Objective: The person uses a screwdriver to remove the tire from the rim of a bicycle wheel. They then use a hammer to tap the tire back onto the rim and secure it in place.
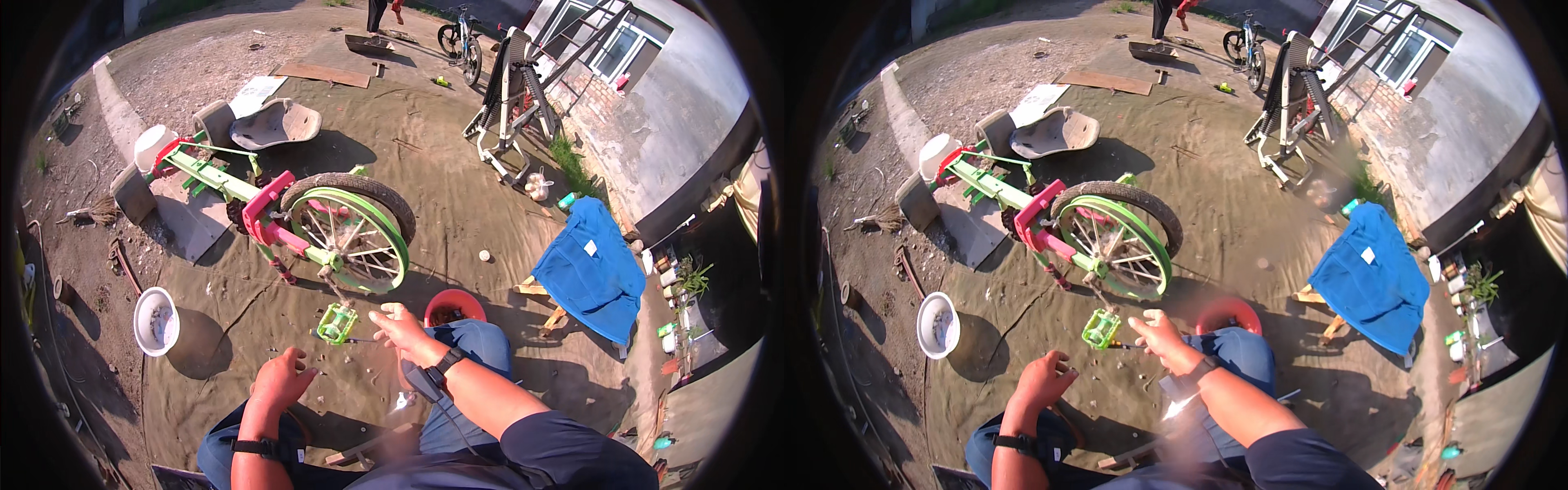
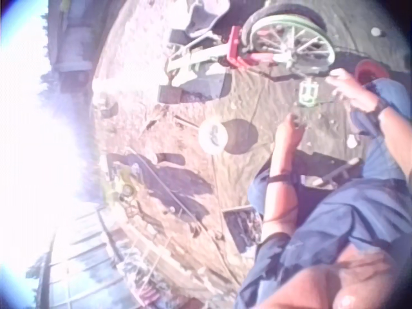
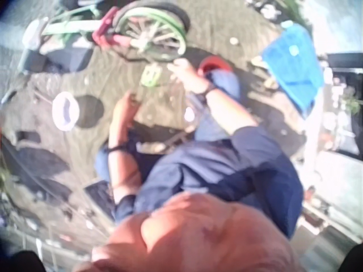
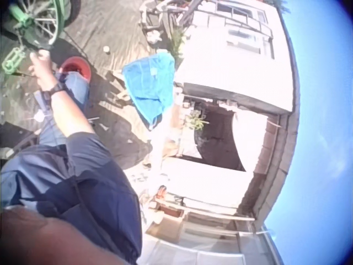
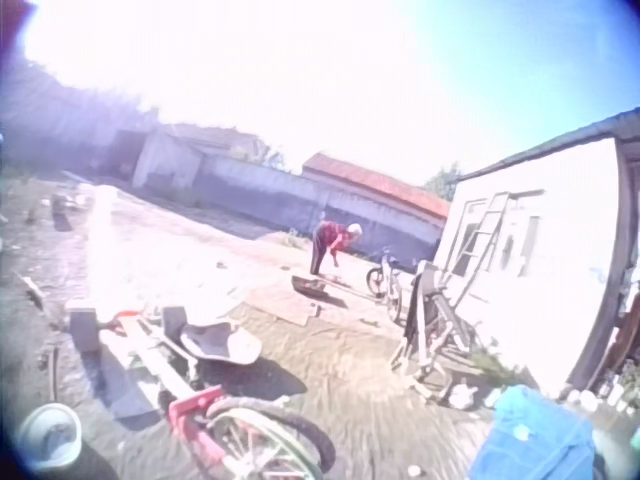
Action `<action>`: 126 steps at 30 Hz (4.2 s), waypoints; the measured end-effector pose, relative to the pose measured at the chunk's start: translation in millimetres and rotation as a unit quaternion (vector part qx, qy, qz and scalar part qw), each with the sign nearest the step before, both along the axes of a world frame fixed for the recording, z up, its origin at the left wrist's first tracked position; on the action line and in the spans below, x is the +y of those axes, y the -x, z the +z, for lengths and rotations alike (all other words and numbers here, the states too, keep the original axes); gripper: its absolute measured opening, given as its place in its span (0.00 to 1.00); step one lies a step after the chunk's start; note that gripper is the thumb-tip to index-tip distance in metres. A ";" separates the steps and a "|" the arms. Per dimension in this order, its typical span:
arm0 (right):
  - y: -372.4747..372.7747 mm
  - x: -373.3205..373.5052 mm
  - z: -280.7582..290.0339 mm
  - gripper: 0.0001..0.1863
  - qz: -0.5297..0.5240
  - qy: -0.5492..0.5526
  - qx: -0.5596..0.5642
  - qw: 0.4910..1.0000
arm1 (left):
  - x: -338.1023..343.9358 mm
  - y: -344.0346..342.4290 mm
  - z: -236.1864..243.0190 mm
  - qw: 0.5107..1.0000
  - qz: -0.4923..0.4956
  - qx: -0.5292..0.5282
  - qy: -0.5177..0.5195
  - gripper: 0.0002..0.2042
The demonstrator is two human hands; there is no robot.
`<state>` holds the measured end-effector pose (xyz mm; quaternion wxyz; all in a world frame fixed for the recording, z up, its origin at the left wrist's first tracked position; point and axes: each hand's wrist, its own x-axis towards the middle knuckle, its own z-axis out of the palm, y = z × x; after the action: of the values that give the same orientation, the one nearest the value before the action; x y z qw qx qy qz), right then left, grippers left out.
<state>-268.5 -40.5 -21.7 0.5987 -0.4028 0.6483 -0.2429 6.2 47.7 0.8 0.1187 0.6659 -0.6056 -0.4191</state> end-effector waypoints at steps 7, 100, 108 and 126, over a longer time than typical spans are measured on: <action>59.4 -11.4 55.9 0.34 -0.083 0.076 -0.065 0.992 | 16.4 -1.3 -4.2 0.999 -0.027 -0.043 -0.011 0.24; 325.2 104.4 -191.6 0.36 -0.350 -0.212 -0.054 0.911 | 79.0 95.6 -57.9 0.973 -0.015 -0.022 -0.231 0.17; 286.2 91.2 -235.5 0.24 -0.449 -0.217 -0.192 0.845 | 80.4 95.7 -85.6 0.970 -0.027 -0.033 -0.240 0.17; 347.6 40.5 -252.4 0.10 -0.548 -0.096 -0.286 0.780 | 65.1 105.8 -95.8 0.964 -0.010 -0.025 -0.266 0.18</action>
<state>-616.1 0.0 -274.1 0.5583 0.1678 0.5788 -0.5703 -99.6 112.7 -95.1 -0.0820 0.6779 -0.4820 -0.5490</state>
